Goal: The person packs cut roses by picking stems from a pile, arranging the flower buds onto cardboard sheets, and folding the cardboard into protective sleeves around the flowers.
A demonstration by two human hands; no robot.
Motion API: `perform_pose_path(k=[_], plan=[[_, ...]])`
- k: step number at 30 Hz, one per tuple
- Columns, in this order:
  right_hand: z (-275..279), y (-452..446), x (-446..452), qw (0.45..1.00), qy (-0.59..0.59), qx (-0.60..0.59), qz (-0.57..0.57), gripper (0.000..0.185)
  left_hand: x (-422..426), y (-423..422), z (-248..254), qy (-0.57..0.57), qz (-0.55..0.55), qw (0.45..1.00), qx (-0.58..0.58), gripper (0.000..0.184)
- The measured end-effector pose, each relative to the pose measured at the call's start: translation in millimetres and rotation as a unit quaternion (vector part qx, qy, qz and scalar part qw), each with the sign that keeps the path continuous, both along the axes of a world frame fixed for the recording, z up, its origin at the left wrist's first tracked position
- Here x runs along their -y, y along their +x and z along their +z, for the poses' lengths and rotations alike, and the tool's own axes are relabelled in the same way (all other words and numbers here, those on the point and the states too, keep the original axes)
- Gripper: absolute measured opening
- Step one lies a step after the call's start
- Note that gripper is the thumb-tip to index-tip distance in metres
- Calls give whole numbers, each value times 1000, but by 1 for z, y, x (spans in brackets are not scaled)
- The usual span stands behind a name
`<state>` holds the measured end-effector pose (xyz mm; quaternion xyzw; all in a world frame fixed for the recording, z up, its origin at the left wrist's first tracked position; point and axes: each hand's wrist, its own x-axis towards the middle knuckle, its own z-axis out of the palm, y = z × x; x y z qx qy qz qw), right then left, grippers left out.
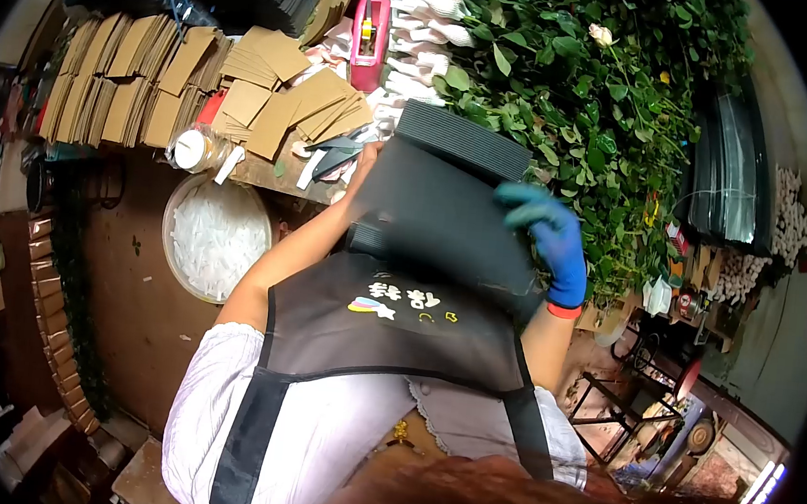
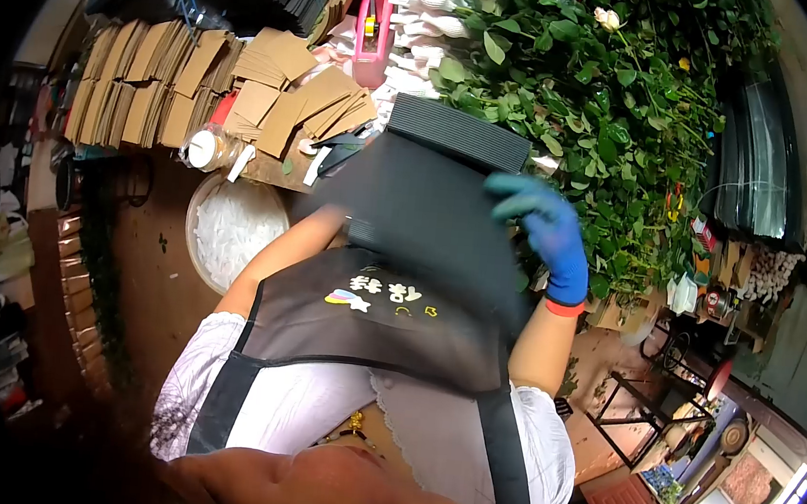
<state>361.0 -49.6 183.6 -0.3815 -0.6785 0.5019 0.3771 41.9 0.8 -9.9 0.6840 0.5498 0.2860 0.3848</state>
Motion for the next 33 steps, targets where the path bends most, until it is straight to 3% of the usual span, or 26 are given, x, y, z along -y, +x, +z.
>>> perform_pose_path(k=[1, 3, 5, 7, 9, 11, 13, 14, 15, 18, 21, 24, 25, 27, 29, 30, 33], plan=[[4, -4, 5, 993, -79, 19, 80, 33, 0, 0, -2, -36, 19, 998, 57, 51], [-19, -22, 6, 991, -119, 61, -12, 31, -2, -9, -3, -7, -43, 999, -8, 51], [-33, -50, 1, 966, -212, 74, -126, 39, -9, -31, 7, -39, -130, 987, 83, 48], [-63, -53, 0, 944, -172, 280, -38, 60, -18, -51, 47, -108, -122, 985, 63, 30], [-71, -71, 1, 864, -128, 484, 62, 70, -24, -58, 76, 57, -193, 956, -213, 22], [-87, -77, 4, 845, -74, 526, 65, 70, -20, -39, 98, 141, -221, 939, -223, 18], [-87, -86, 5, 817, -52, 569, 74, 69, -21, -17, 90, 192, -349, 907, -137, 29], [-82, -92, 3, 801, -56, 591, 80, 66, -22, -7, 78, 281, -393, 873, -66, 53], [-76, -95, -1, 783, -57, 614, 85, 64, -16, -4, 61, 277, -425, 851, -136, 75], [-60, -80, -10, 826, -84, 539, 138, 67, -19, 1, 45, 304, -406, 846, -167, 82], [-25, -85, -6, 937, -197, 231, 173, 68, -11, 3, 50, 269, -396, 859, -179, 81], [-31, -120, 20, 889, 49, 421, 175, 62, -11, 2, 54, 243, -410, 854, -207, 87], [-69, -132, 31, 827, 51, 538, 154, 56, -10, 3, 48, 239, -408, 858, -200, 89], [-66, -149, 30, 790, 60, 596, 129, 50, -11, 6, 47, 242, -409, 857, -200, 90], [-51, -146, 13, 851, 77, 488, 175, 47, -12, 4, 47, 249, -410, 850, -218, 86], [-42, -150, 5, 878, 81, 430, 194, 46, -11, 7, 29, 337, -376, 823, -262, 68], [-42, -213, -41, 949, 174, 244, 101, 44, -11, 18, 14, 308, -364, 850, -227, 58]])
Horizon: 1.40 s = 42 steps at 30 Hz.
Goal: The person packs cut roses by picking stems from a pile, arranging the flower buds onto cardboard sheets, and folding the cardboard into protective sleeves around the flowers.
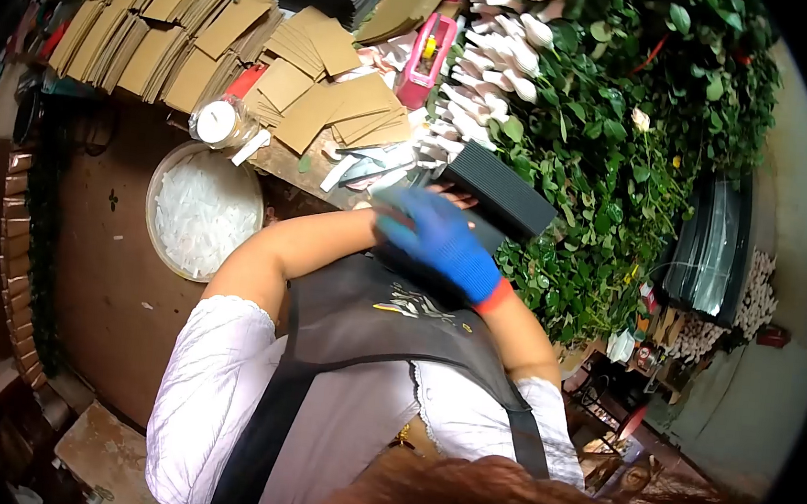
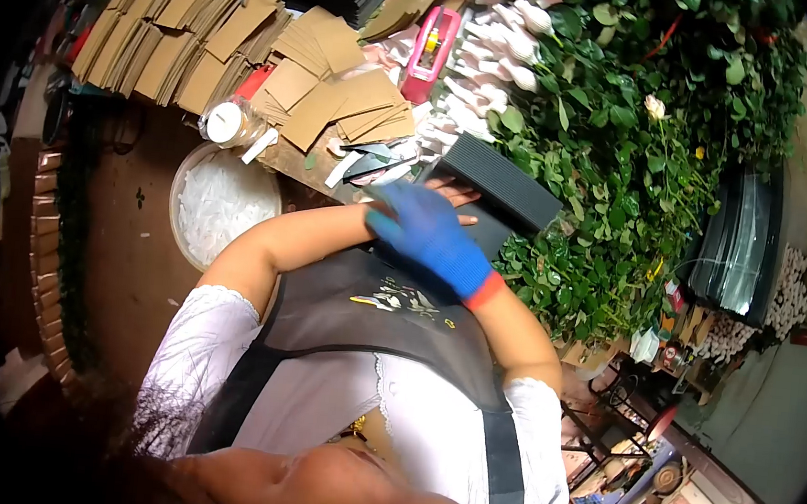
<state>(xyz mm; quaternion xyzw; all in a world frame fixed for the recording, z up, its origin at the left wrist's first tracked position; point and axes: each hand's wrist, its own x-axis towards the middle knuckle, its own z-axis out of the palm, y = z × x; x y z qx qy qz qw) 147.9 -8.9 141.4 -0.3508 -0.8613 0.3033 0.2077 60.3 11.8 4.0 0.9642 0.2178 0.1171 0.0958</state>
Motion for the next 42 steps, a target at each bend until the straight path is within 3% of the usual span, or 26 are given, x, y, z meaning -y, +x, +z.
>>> perform_pose_path(k=[1, 5, 8, 10, 12, 13, 16, 18, 19, 20, 22, 23, 26, 27, 28, 30, 33, 36, 37, 38, 40, 42], plan=[[-5, -26, -20, 999, 29, 32, -8, 46, 0, 7, -38, 174, 62, 983, -8, 56], [-62, -133, -100, 965, 204, 162, 18, 45, 0, -4, -11, -103, -10, 988, 116, 54], [-140, -164, -119, 928, 327, 175, 32, 35, -2, -3, -22, -1, -23, 993, 116, 57], [-139, -163, -123, 921, 334, 184, 77, 34, -3, -9, -8, -50, -31, 988, 146, 58], [-106, -148, -119, 921, 375, 91, 42, 19, -2, 2, -26, -24, -19, 985, 173, 59], [-70, -135, -114, 930, 359, 68, 33, 24, 0, 2, -21, -52, -22, 986, 157, 60], [-2, -64, -72, 989, 134, -46, 32, 41, -2, -5, 10, -149, -26, 980, 131, 58], [25, -5, -38, 993, 112, -27, -8, 43, -4, -4, 15, -194, 0, 979, 69, 56], [17, 27, -19, 998, 11, -30, -60, 40, -2, 0, -2, -218, 11, 968, 125, 56], [3, 55, -1, 989, -90, -35, -110, 38, 1, 4, -19, -240, 20, 953, 183, 57], [-2, 87, 17, 930, -289, -126, -189, 36, -2, -10, 6, -209, 3, 975, 75, 60], [-21, 102, 24, 905, -348, -128, -208, 34, -5, -8, 52, -189, 10, 982, 20, 59], [-64, 122, 33, 830, -483, -99, -259, 34, -4, -14, 35, -108, -8, 994, -3, 58], [-58, 117, 29, 815, -503, -65, -280, 34, -7, -19, 15, -82, -42, 994, 63, 56], [-53, 113, 23, 799, -519, -31, -300, 35, -9, -28, 14, -69, -35, 995, 59, 52], [-44, 108, 19, 823, -492, 16, -284, 37, -15, -49, 15, -44, -24, 997, 54, 44], [-46, 105, 19, 863, -422, 85, -265, 40, -18, -80, 32, -25, 42, 989, 138, 41], [-44, 102, 18, 885, -357, 160, -252, 44, -15, -56, 71, -52, -14, 976, 213, 26], [-47, 103, 19, 896, -321, 183, -245, 44, -9, -43, 73, -82, -16, 979, 187, 14], [-52, 104, 19, 905, -285, 209, -237, 45, -5, -38, 77, -142, -15, 986, 87, 13], [-57, 107, 30, 926, -160, 240, -243, 43, -3, -33, 74, -128, 2, 988, 83, 10], [-28, 120, 30, 932, -199, 185, -242, 40, -1, -34, 70, -137, 7, 986, 98, 11]])
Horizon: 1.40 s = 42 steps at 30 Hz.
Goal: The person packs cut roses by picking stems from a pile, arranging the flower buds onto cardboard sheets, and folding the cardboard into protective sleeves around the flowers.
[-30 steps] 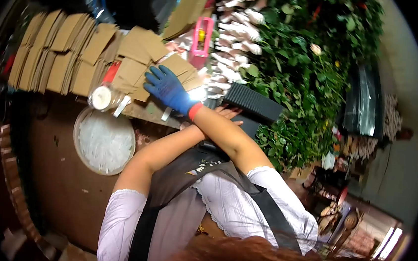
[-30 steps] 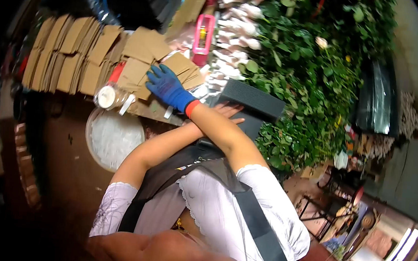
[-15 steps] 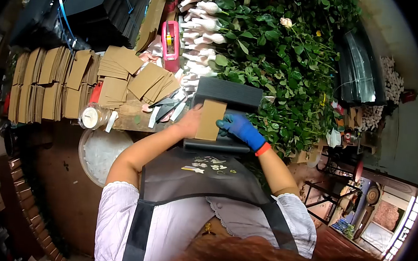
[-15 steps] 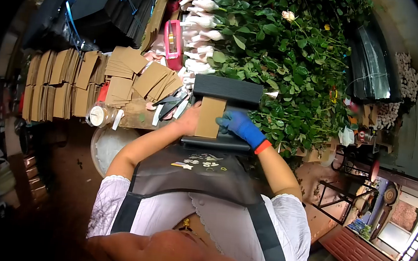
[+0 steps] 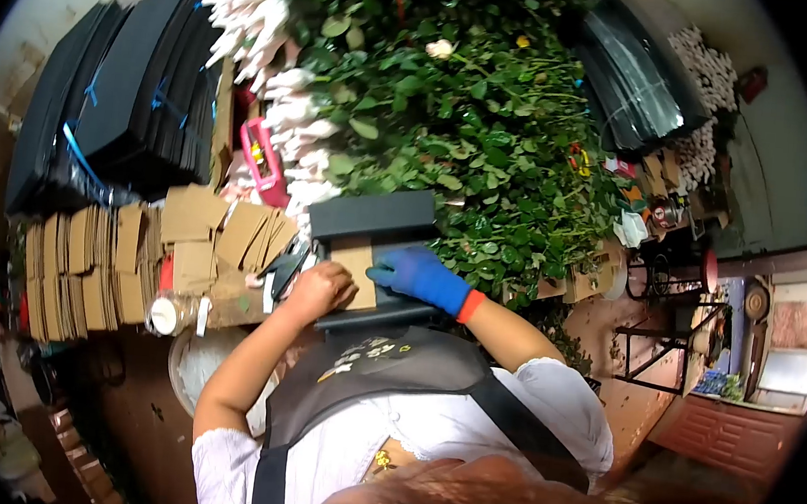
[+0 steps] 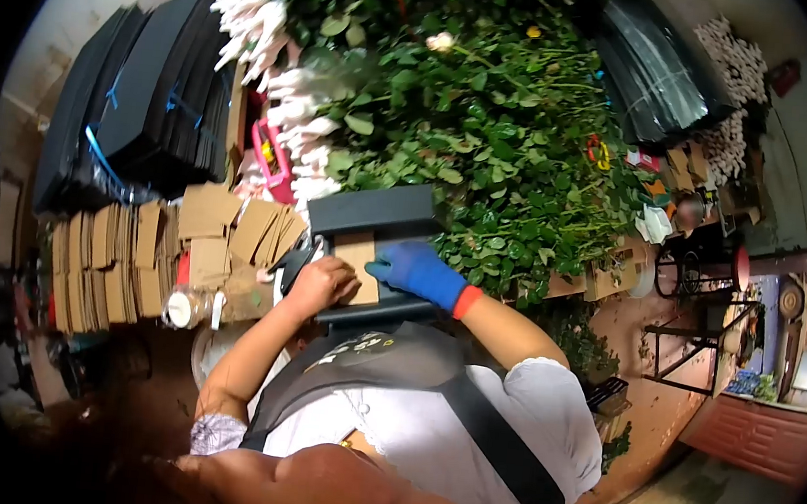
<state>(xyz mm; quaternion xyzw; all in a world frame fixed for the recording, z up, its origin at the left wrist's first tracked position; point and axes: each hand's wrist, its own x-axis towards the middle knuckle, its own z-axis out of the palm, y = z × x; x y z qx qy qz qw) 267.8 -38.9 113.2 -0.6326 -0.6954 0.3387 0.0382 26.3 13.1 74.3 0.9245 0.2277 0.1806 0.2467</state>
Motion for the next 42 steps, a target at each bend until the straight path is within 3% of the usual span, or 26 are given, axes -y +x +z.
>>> perform_pose_path(k=[1, 2, 4, 6, 7, 8, 10, 13, 15, 17, 18, 19, 20, 22, 24, 26, 28, 30, 33, 34, 36, 39, 42], plan=[[40, 13, -3, 983, -31, -146, -103, 39, 3, 0, 3, -5, 4, 1000, 13, 12], [26, 38, -2, 952, 167, -212, -144, 38, 5, -1, 2, -5, 9, 1000, 18, 13], [50, 97, -33, 877, 337, -225, -258, 35, 7, 1, 4, -3, 14, 1000, 24, 12], [64, 178, -70, 796, 536, -19, -279, 39, 8, 3, 4, -4, 22, 1000, 21, 12], [49, 217, -88, 750, 561, 132, -326, 47, 9, 4, 4, -2, 25, 999, 21, 12], [32, 250, -102, 724, 558, 211, -347, 54, 10, 4, 3, -1, 31, 999, 22, 13], [16, 281, -111, 731, 408, 416, -354, 54, 11, 5, 6, -2, 36, 999, 13, 13], [27, 323, -122, 866, 277, 224, -352, 44, 11, 5, 8, -5, 38, 999, 16, 13], [49, 324, -120, 803, 366, 180, -435, 35, 13, 5, 6, -10, 42, 999, 16, 12], [87, 330, -125, 781, 490, 42, -385, 30, 13, 6, 8, -22, 51, 998, 17, 13], [120, 323, -128, 768, 559, 35, -309, 29, 12, 7, 10, -13, 47, 999, 20, 12], [153, 316, -130, 751, 619, 32, -228, 30, 13, 9, 15, -11, 47, 999, 12, 11], [186, 290, -139, 714, 666, 138, -164, 33, 13, 12, 19, -10, 47, 999, 5, 11], [194, 292, -193, 731, 643, 196, -115, 32, 14, 12, 17, -34, 61, 998, -7, 10], [173, 283, -244, 683, 621, 373, -87, 28, 12, 13, 18, -10, 47, 999, -1, 10], [167, 237, -252, 800, 434, 400, -105, 31, 13, 14, 18, -12, 61, 998, -4, 10], [168, 185, -216, 918, 239, 315, -7, 20, 16, 12, 20, -17, 66, 998, -8, 10], [148, 155, -201, 932, 85, 346, 64, 33, 14, 15, 22, -24, 70, 997, -13, 11], [33, 169, -216, 845, 290, 444, 61, 55, 15, 17, 21, -39, 64, 997, -9, 11], [34, 158, -216, 870, 219, 441, 40, 69, 12, 17, 24, -43, 64, 997, -12, 11], [43, 159, -203, 864, 226, 446, 60, 73, 13, 16, 25, -42, 68, 997, -19, 11], [13, 170, -210, 831, 360, 422, 43, 85, 14, 15, 19, -41, 75, 996, -4, 10], [34, 174, -216, 851, 338, 397, 64, 64, 13, 13, 13, -46, 66, 997, -4, 9]])
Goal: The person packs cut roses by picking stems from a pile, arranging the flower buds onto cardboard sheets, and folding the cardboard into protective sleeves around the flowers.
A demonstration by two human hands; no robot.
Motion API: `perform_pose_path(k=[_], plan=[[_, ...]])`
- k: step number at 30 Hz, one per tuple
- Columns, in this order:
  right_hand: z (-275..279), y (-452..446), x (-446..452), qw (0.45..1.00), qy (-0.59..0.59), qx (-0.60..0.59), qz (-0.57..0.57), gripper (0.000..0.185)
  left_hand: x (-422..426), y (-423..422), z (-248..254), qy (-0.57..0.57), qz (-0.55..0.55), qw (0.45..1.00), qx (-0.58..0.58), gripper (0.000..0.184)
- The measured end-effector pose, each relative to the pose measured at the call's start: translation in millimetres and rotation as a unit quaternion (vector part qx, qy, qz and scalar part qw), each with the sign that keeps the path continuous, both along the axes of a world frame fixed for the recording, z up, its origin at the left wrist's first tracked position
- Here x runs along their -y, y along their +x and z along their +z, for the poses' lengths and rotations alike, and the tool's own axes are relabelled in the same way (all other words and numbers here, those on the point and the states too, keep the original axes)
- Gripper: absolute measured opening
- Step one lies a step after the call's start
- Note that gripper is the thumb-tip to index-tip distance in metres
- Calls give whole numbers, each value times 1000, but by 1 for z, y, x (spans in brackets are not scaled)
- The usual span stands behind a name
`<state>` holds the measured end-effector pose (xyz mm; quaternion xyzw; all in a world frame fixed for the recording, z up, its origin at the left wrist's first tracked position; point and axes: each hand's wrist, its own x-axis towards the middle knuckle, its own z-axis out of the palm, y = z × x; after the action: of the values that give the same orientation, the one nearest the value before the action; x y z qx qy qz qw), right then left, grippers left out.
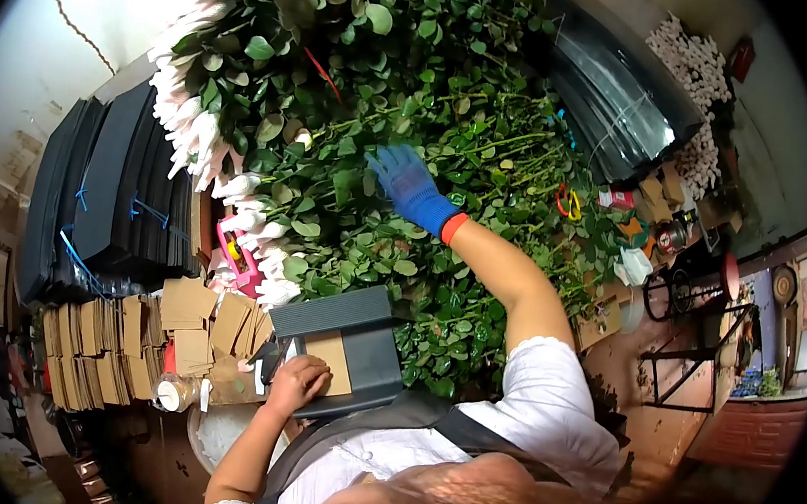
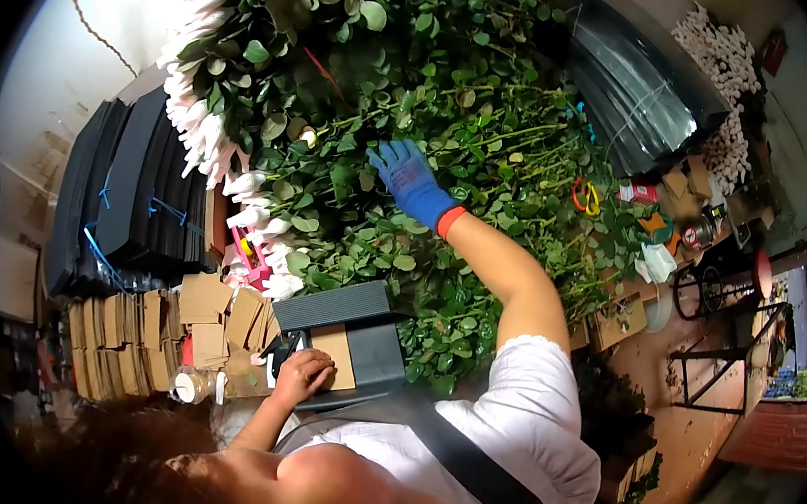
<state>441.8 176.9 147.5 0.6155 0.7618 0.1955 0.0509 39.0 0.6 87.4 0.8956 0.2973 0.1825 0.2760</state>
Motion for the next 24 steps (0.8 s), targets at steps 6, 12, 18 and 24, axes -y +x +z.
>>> perform_pose_path(k=[6, 12, 18, 24], plan=[[2, 16, -13, 989, -59, -113, 78, 53, 3, -2, -1, 12, -1, 1000, 8, 8], [19, 18, 21, 990, -8, -110, 91, 39, 2, -5, -4, 16, -2, 1000, 24, 9], [75, 38, 26, 975, 64, -167, 131, 39, 1, -7, -5, 14, -7, 999, 32, 9], [213, 31, 45, 950, 34, -301, 75, 52, 2, -3, 1, 12, 10, 999, 32, 11]])
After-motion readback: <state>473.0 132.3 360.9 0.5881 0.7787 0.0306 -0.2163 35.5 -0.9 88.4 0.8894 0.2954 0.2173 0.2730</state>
